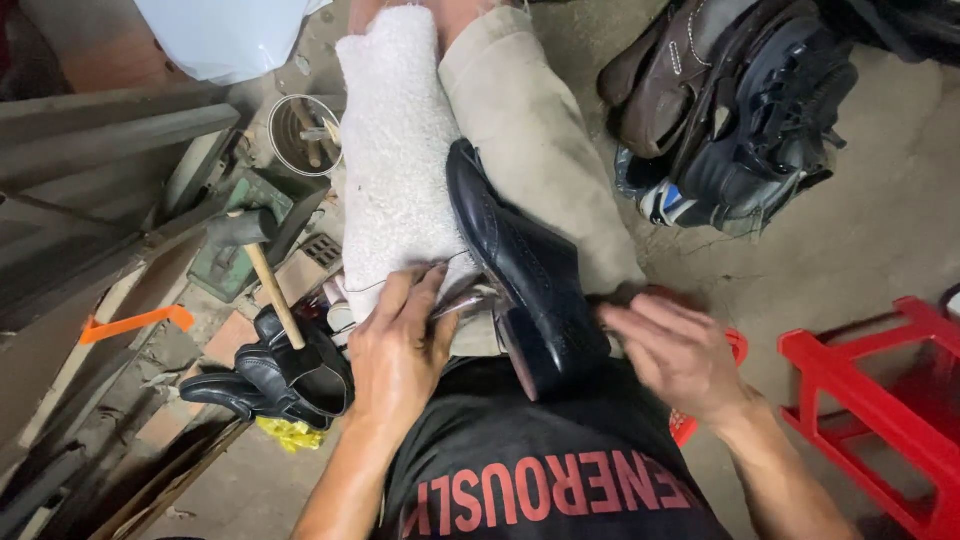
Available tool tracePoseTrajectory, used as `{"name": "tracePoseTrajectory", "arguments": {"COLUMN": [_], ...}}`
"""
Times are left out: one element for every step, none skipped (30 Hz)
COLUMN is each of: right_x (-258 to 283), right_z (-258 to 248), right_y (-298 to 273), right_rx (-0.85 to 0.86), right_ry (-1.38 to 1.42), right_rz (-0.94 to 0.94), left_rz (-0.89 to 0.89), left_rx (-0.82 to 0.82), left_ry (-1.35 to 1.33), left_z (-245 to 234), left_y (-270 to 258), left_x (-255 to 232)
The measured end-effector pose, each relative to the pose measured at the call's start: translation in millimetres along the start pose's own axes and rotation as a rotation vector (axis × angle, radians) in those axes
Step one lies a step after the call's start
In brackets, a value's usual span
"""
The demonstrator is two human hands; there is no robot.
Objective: Hand-stitching the sole of a black leather shoe using a needle and thread.
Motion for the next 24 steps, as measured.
{"name": "tracePoseTrajectory", "arguments": {"right_x": [-21.0, -41.2, -39.7, -46.5, -52.9, -48.7, -43.4, -38.9, -33.3, -24.0, -15.0, -6.7, 2.7, 12.1, 14.0, 13.7, 13.8, 22.2, 31.6, 40.6, 36.6, 32.5, 28.0, 30.2], "right_z": [0.7, 1.8, -7.9, -16.9, -24.5, -29.8, -29.2, -29.1, -28.0, -30.0, -31.7, -31.3, -35.0, -38.8, -32.8, -26.4, -19.9, -23.3, -23.6, -23.7, -23.4, -14.7, -5.9, -7.2], "right_y": [-11.6, -23.6, -23.7, -22.7, -25.0, -19.1, -15.0, -11.4, -7.6, -3.5, 3.1, 10.1, 16.1, 21.8, 22.5, 23.6, 24.3, 32.6, 42.0, 51.5, 53.1, 55.4, 56.7, 60.4], "right_rx": [-0.104, -0.209, -0.206, -0.188, -0.168, -0.164, -0.090, -0.016, -0.022, -0.079, -0.130, -0.130, -0.194, -0.258, -0.259, -0.244, -0.227, -0.225, -0.176, -0.126, -0.122, 0.018, 0.158, 0.162], "right_ry": [-0.025, -0.051, -0.054, -0.024, 0.009, 0.008, -0.016, -0.040, -0.036, -0.054, -0.069, -0.065, -0.013, 0.039, 0.041, 0.129, 0.215, 0.215, 0.275, 0.334, 0.337, 0.295, 0.252, 0.255], "right_rz": [0.030, 0.059, 0.053, 0.184, 0.320, 0.320, 0.319, 0.317, 0.326, 0.281, 0.225, 0.224, 0.211, 0.198, 0.194, 0.220, 0.244, 0.241, 0.220, 0.198, 0.203, 0.226, 0.247, 0.250], "left_rz": [0.008, 0.017, 0.013, 0.045, 0.075, 0.072, 0.070, 0.069, 0.076, 0.064, 0.044, 0.043, -0.029, -0.101, -0.101, -0.206, -0.312, -0.313, -0.262, -0.206, -0.214, -0.034, 0.145, 0.139], "left_rx": [-0.030, -0.059, -0.066, -0.104, -0.136, -0.137, -0.129, -0.121, -0.113, -0.097, -0.088, -0.086, -0.064, -0.041, -0.043, 0.077, 0.199, 0.196, 0.273, 0.351, 0.354, 0.423, 0.488, 0.491], "left_ry": [-0.056, -0.113, -0.112, -0.129, -0.146, -0.147, -0.178, -0.209, -0.211, -0.258, -0.300, -0.295, -0.416, -0.537, -0.535, -0.807, -1.079, -1.078, -1.276, -1.473, -1.474, -1.384, -1.287, -1.289], "left_z": [4.9, 9.3, 10.0, 8.9, 8.0, 9.7, 11.9, 14.6, 15.4, 16.8, 17.2, 20.3, 26.7, 33.3, 32.2, 43.0, 53.1, 44.7, 39.0, 32.0, 18.4, 1.9, -14.1, -28.2], "left_y": [0.1, 0.1, 4.6, 9.4, 13.2, 12.3, 11.8, 11.7, 11.3, 10.8, 9.3, 8.1, 5.7, 2.9, 1.0, -3.3, -9.7, -16.9, -23.8, -31.0, -43.9, -55.6, -68.4, -81.6], "left_x": [-2.6, -4.7, -8.5, -13.8, -19.4, -17.6, -15.5, -14.1, -15.0, -14.6, -13.9, -8.6, 0.3, 8.8, 15.3, 22.2, 25.5, 30.0, 26.1, 22.1, 29.4, 29.2, 28.8, 41.2]}}
Point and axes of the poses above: each hand's wrist, its own y-axis towards the middle knuckle, its own z-axis out of the palm, x = y × z, the point moved 6 cm from there along y, towards the middle knuckle, and after that the axes turned 12 degrees about z, right-handed, at the moved point
